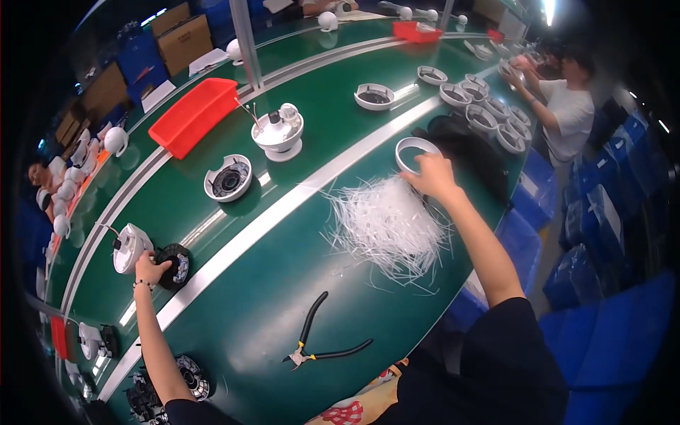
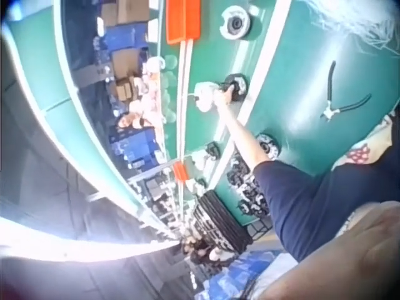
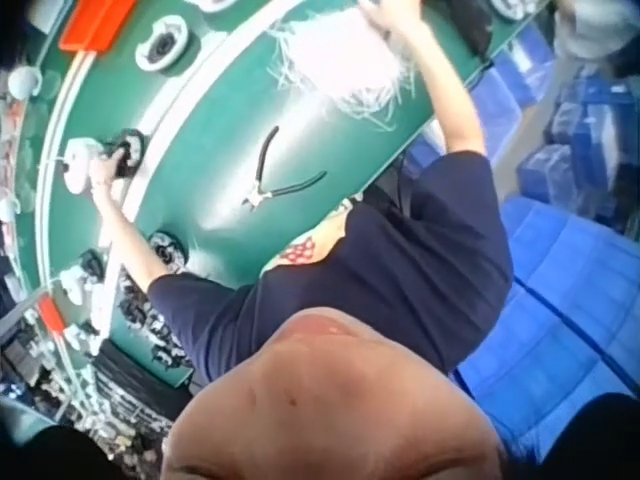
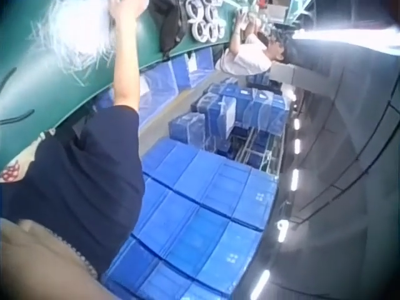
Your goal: Assembling security camera modules by cutting wires and fitting components into plastic housings on an assembly line.
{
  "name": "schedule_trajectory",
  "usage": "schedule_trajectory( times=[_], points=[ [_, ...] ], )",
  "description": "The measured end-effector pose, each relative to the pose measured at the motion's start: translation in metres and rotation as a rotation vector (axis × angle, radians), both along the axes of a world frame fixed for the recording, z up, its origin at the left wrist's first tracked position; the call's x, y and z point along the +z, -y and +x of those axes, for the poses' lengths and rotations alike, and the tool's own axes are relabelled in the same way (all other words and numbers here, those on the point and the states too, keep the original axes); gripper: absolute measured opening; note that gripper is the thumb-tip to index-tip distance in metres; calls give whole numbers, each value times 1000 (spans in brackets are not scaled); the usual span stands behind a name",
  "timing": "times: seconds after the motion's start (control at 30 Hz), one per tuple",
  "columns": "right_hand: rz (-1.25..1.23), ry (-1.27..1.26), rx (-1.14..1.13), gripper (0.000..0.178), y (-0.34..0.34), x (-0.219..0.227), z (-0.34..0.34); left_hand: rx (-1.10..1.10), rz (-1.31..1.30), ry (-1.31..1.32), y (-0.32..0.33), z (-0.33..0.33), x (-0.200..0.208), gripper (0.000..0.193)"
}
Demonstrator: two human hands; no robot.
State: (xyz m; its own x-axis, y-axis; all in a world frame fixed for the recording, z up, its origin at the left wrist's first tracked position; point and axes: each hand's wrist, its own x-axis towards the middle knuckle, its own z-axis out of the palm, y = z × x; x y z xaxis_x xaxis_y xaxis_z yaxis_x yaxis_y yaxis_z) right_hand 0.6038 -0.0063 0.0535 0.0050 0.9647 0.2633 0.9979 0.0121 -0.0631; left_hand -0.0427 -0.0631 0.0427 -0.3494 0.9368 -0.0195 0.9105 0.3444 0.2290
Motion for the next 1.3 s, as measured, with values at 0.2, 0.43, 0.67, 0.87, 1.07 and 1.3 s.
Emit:
schedule_trajectory(
  times=[0.2,0.43,0.67,0.87,1.07,1.3],
  points=[
    [28,-169,80,13,13,-25,-12,-145,22,399,-18,-66,-32,30],
    [450,-332,575,2,67,52,-111,-200,607,655,-10,59,30,31],
    [177,-1,1481,7,102,27,-227,-100,612,1455,26,124,42,28],
    [238,25,1394,18,63,8,-237,-52,659,1567,52,113,38,26],
    [154,-560,1069,37,116,11,-296,-42,745,1586,63,107,32,28],
    [-84,-307,1235,12,132,-23,-320,-77,729,1613,59,102,24,28]
  ],
)
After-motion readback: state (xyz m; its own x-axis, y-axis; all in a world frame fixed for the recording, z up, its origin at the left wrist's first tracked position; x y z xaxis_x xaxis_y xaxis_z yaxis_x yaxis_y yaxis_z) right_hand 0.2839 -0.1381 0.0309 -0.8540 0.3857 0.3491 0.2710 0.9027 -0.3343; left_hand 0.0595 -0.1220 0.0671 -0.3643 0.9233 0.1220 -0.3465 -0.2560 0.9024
